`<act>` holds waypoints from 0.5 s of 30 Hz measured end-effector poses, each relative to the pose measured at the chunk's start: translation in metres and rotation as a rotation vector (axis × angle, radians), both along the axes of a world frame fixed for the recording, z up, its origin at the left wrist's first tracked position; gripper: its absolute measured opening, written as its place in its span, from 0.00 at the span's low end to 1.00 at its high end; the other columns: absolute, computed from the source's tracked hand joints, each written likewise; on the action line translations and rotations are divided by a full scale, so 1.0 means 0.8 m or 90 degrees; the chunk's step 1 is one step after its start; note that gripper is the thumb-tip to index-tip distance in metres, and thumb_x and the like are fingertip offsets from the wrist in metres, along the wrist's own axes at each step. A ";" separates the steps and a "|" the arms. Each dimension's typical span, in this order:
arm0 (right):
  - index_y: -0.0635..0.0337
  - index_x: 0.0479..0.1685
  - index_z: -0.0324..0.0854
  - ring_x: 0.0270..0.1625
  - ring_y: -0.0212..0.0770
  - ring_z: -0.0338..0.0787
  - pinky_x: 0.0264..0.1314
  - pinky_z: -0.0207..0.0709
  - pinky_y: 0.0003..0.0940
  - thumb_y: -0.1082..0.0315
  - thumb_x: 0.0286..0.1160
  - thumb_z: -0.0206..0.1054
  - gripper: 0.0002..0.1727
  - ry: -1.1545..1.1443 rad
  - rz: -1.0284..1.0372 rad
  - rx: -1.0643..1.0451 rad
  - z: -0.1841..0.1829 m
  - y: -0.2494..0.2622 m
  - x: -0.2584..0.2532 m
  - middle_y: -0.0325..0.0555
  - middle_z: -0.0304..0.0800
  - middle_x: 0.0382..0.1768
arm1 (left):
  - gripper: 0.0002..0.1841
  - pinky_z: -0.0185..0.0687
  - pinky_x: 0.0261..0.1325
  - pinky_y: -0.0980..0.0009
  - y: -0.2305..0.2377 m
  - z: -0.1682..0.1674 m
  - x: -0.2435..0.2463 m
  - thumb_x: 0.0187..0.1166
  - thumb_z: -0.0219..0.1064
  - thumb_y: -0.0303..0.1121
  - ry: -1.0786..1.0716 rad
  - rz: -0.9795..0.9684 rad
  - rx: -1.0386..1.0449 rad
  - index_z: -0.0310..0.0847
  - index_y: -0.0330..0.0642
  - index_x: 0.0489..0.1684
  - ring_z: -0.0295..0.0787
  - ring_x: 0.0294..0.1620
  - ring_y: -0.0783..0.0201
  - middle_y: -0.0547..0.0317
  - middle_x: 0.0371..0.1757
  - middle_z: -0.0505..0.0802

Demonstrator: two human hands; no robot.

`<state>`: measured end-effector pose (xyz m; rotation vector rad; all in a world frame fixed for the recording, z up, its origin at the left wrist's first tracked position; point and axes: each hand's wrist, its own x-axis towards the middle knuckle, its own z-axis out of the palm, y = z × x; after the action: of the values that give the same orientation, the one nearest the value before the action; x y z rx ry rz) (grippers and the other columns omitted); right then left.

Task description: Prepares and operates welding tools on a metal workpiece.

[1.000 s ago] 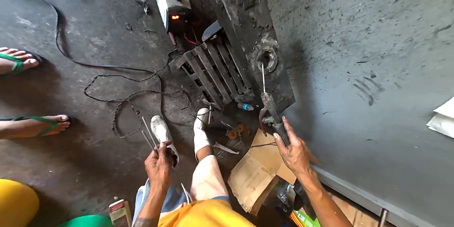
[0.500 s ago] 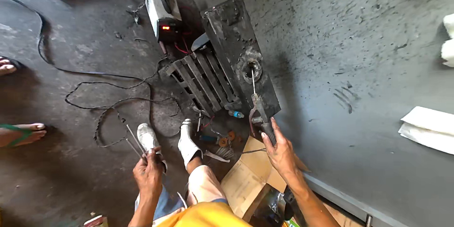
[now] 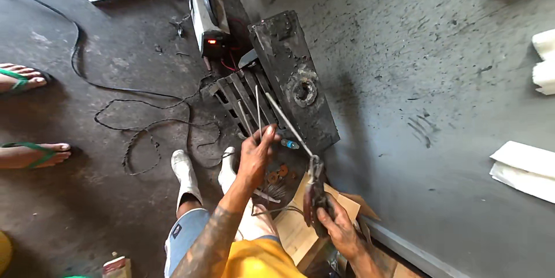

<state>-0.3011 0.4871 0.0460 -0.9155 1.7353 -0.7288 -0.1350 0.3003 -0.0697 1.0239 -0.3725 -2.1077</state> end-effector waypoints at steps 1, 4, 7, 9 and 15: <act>0.68 0.72 0.73 0.50 0.32 0.91 0.57 0.87 0.31 0.49 0.87 0.59 0.30 -0.002 0.005 0.002 -0.003 0.001 0.002 0.42 0.91 0.51 | 0.16 0.64 0.15 0.83 -0.006 0.009 -0.008 0.91 0.58 0.40 0.026 0.007 -0.001 0.83 0.44 0.67 0.67 0.13 0.79 0.64 0.34 0.91; 0.66 0.70 0.74 0.43 0.29 0.89 0.47 0.87 0.27 0.22 0.72 0.54 0.51 -0.060 -0.004 0.002 -0.023 0.000 0.002 0.40 0.90 0.46 | 0.13 0.62 0.14 0.84 -0.015 0.018 -0.018 0.90 0.60 0.37 0.052 0.038 0.001 0.86 0.45 0.60 0.65 0.12 0.78 0.62 0.34 0.91; 0.67 0.67 0.76 0.37 0.29 0.88 0.39 0.86 0.28 0.15 0.54 0.62 0.60 -0.094 -0.029 0.017 -0.038 -0.014 0.004 0.39 0.89 0.40 | 0.13 0.62 0.13 0.84 -0.015 0.012 -0.014 0.91 0.59 0.41 0.027 0.019 -0.024 0.88 0.46 0.47 0.63 0.11 0.79 0.66 0.27 0.85; 0.67 0.65 0.77 0.35 0.29 0.88 0.38 0.86 0.27 0.16 0.51 0.66 0.59 -0.072 -0.029 0.031 -0.042 -0.026 0.003 0.38 0.89 0.38 | 0.16 0.62 0.13 0.85 -0.015 0.009 -0.007 0.92 0.55 0.43 0.042 0.008 -0.056 0.87 0.46 0.44 0.63 0.12 0.79 0.69 0.23 0.82; 0.68 0.61 0.76 0.35 0.30 0.87 0.39 0.86 0.28 0.22 0.49 0.75 0.56 -0.112 0.031 0.037 -0.054 -0.056 -0.005 0.39 0.88 0.37 | 0.13 0.69 0.15 0.87 -0.025 0.005 0.014 0.93 0.54 0.39 0.070 0.043 -0.039 0.83 0.46 0.46 0.78 0.17 0.80 0.65 0.29 0.90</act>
<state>-0.3052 0.4425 0.0025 -0.8254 1.5669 -0.7017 -0.1240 0.2801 -0.0660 0.8682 -0.3416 -2.0691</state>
